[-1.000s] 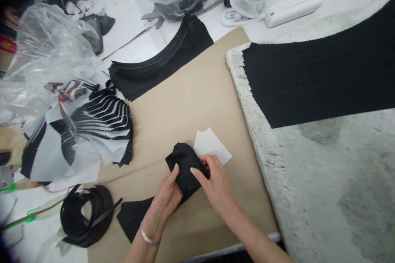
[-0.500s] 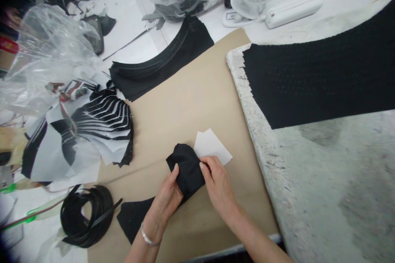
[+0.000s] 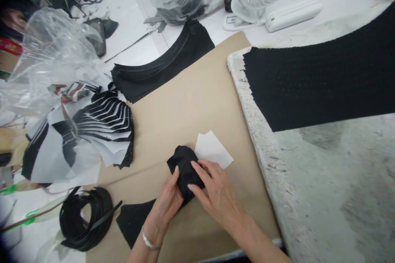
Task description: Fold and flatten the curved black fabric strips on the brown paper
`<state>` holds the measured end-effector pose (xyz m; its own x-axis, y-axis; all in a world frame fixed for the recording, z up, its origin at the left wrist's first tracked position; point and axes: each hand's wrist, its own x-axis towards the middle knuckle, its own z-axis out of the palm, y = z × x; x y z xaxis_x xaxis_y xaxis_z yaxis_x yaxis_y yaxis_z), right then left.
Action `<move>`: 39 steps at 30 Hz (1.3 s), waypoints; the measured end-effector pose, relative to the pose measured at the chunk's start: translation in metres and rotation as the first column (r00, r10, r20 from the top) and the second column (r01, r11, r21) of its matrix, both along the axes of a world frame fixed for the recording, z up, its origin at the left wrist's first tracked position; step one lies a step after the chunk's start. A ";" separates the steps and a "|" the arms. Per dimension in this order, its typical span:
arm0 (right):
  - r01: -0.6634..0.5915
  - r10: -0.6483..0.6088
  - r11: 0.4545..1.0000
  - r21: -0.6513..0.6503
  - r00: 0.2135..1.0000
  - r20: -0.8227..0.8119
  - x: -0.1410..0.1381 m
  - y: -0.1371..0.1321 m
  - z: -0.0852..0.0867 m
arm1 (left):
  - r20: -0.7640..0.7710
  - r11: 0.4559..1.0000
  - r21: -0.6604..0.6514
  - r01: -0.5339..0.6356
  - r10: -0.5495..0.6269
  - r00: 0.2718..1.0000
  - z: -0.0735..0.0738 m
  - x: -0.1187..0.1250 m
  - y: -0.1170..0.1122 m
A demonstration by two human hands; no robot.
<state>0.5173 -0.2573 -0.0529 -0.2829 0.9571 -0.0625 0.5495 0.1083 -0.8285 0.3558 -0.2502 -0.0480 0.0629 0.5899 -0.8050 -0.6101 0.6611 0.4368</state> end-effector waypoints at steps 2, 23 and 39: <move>-0.053 0.051 0.998 0.028 0.997 0.056 0.001 -0.001 0.002 | -0.011 1.000 0.013 -0.005 0.006 1.000 0.000 0.000 -0.001; 0.108 -0.112 0.993 -0.055 0.990 -0.084 -0.001 -0.004 0.009 | -0.020 0.999 0.039 0.002 -0.001 1.000 0.007 0.006 -0.001; 0.442 -0.425 0.849 -0.290 0.897 0.121 0.032 0.033 -0.008 | -0.951 0.783 -0.189 0.593 -0.297 0.088 0.018 -0.010 -0.042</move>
